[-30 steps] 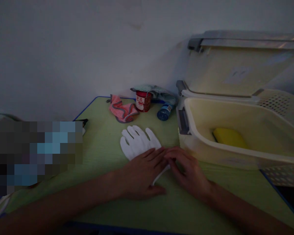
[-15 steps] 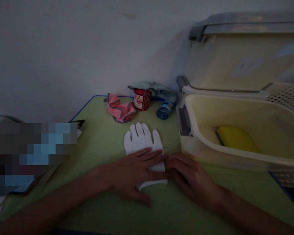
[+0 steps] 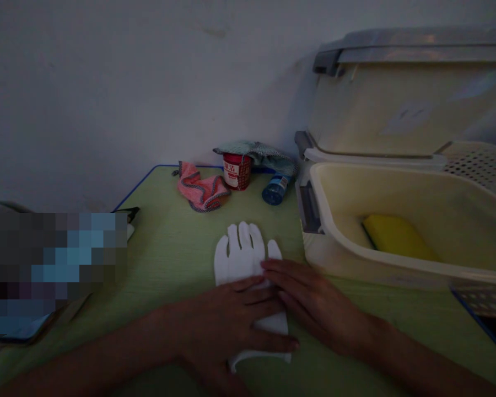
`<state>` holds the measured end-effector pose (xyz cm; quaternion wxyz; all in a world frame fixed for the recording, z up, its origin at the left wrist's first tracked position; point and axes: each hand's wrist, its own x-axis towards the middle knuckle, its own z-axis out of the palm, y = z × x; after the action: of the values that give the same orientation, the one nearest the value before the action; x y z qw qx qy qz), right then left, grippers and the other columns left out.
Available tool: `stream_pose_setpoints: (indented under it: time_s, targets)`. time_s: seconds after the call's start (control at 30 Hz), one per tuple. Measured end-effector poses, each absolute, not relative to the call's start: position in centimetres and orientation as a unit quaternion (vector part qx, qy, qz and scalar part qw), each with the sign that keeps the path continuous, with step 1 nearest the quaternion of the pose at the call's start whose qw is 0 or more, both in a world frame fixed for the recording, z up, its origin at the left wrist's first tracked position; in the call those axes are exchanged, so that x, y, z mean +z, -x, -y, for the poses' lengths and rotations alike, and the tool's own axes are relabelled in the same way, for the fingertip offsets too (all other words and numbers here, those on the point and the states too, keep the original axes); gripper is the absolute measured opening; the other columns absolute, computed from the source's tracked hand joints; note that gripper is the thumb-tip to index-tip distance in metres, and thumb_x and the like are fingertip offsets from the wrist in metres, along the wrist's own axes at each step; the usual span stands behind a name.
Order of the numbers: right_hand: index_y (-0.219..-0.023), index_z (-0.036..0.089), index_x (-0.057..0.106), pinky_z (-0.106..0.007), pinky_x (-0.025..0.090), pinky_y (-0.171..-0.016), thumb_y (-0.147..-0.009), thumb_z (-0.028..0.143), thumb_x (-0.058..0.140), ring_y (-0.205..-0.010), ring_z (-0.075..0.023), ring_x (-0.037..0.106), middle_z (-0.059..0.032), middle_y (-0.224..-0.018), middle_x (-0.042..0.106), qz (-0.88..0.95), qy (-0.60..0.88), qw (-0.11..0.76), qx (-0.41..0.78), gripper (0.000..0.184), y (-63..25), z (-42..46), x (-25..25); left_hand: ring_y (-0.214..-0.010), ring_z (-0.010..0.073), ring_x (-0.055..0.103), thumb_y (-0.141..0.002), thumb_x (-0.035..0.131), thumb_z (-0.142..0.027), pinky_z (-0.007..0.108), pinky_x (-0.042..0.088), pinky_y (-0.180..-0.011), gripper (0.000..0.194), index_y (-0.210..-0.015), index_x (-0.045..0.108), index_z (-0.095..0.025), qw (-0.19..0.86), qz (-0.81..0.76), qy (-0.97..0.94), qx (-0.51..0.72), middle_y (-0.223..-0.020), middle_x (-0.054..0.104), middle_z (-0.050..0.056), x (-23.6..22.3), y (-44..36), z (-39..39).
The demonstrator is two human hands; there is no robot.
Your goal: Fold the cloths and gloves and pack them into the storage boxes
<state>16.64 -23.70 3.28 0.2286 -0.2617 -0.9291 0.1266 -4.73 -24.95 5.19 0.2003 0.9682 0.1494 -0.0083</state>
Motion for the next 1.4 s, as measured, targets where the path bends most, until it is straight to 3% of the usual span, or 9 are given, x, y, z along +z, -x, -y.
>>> stream_pose_setpoints:
  time_s: [0.23, 0.47, 0.57, 0.7, 0.77, 0.87, 0.97, 1.17, 1.4]
  targets:
    - [-0.117, 0.007, 0.057, -0.041, 0.048, -0.095, -0.091, 0.018, 0.042, -0.112, -0.0228, 0.057, -0.0155, -0.12, 0.06, 0.935, 0.293, 0.184, 0.08, 0.032, -16.6, 23.4, 3.3, -0.136, 0.0256, 0.026, -0.076, 0.06, -0.05, 0.039, 0.011, -0.114, 0.062, -0.131, 0.046, -0.024, 0.247, -0.141, -0.959, -0.009, -0.146, 0.033, 0.01, 6.4, 4.8, 25.0]
    - [-0.115, 0.009, 0.057, -0.045, 0.048, -0.093, -0.086, 0.018, 0.051, -0.112, -0.0252, 0.057, -0.0169, -0.122, 0.059, 0.937, 0.3, 0.173, 0.045, 0.032, -16.6, 23.7, 3.0, -0.134, 0.0243, 0.031, -0.071, 0.069, -0.046, 0.041, 0.019, -0.113, 0.044, -0.11, 0.065, -0.026, 0.327, -0.181, -0.928, -0.009, -0.144, 0.035, 0.003, 8.2, 7.3, 24.0]
    - [-0.116, 0.008, 0.057, -0.047, 0.049, -0.092, -0.085, 0.02, 0.052, -0.112, -0.0269, 0.056, -0.0172, -0.124, 0.057, 0.942, 0.289, 0.166, 0.03, 0.033, -16.6, 23.8, 3.1, -0.13, 0.0216, 0.038, -0.073, 0.069, -0.038, 0.038, 0.025, -0.111, 0.037, -0.108, 0.066, -0.026, 0.361, -0.2, -0.91, -0.042, -0.138, 0.046, 0.003, 8.7, 7.9, 23.4]
    - [-0.111, 0.008, 0.061, -0.045, 0.052, -0.088, -0.085, 0.018, 0.052, -0.105, -0.0274, 0.059, -0.0176, -0.117, 0.061, 0.938, 0.299, 0.176, 0.017, 0.03, -16.4, 23.9, 3.1, -0.121, 0.02, 0.049, -0.086, 0.052, -0.033, 0.033, 0.038, -0.103, 0.04, -0.121, 0.055, -0.014, 0.302, -0.395, -0.862, 0.093, -0.13, 0.054, 0.011, 6.9, 6.5, 23.6]
    - [-0.11, 0.008, 0.061, -0.044, 0.053, -0.086, -0.086, 0.016, 0.048, -0.104, -0.0269, 0.06, -0.0174, -0.111, 0.062, 0.936, 0.299, 0.184, 0.006, 0.029, -16.3, 24.0, 2.9, -0.13, 0.0228, 0.038, -0.088, 0.046, -0.036, 0.038, 0.034, -0.107, 0.049, -0.129, 0.045, -0.01, 0.236, -0.463, -0.844, 0.132, -0.14, 0.042, 0.016, 5.0, 5.4, 24.2]
    - [-0.108, 0.008, 0.061, -0.044, 0.054, -0.084, -0.087, 0.012, 0.042, -0.102, -0.0267, 0.061, -0.0175, -0.105, 0.063, 0.938, 0.284, 0.199, -0.021, 0.028, -16.2, 23.9, 2.6, -0.139, 0.0265, 0.013, -0.089, 0.042, -0.044, 0.046, 0.023, -0.111, 0.065, -0.14, 0.024, -0.01, 0.156, -0.46, -0.87, 0.079, -0.15, 0.017, 0.018, 2.7, 4.3, 25.2]
    - [-0.103, 0.008, 0.063, -0.043, 0.055, -0.081, -0.087, 0.008, 0.04, -0.1, -0.0262, 0.061, -0.0172, -0.104, 0.064, 0.939, 0.269, 0.205, -0.054, 0.027, -16.2, 23.8, 2.6, -0.14, 0.0292, 0.0, -0.085, 0.046, -0.053, 0.052, 0.014, -0.111, 0.079, -0.144, 0.012, -0.012, 0.109, -0.431, -0.895, 0.03, -0.152, 0.005, 0.018, 2.3, 4.5, 25.2]
    - [-0.087, 0.01, 0.064, -0.038, 0.055, -0.073, -0.088, 0.008, 0.041, -0.085, -0.0231, 0.061, -0.0125, -0.092, 0.065, 0.933, 0.26, 0.239, -0.072, 0.022, -15.9, 24.1, 3.1, -0.14, 0.0279, 0.003, -0.078, 0.049, -0.062, 0.047, 0.009, -0.112, 0.088, -0.144, 0.012, -0.015, 0.146, -0.319, -0.936, -0.006, -0.152, 0.005, 0.016, 3.5, 6.3, 23.1]
    - [-0.08, 0.014, 0.062, -0.033, 0.052, -0.066, -0.082, 0.01, 0.055, -0.075, -0.019, 0.057, -0.0068, -0.081, 0.061, 0.926, 0.289, 0.236, 0.062, 0.009, -14.7, 24.0, 2.7, -0.14, 0.0291, 0.008, -0.079, 0.045, -0.064, 0.046, 0.011, -0.112, 0.088, -0.142, 0.018, -0.009, 0.145, -0.301, -0.943, 0.0, -0.151, 0.01, 0.019, 3.8, 6.5, 22.9]
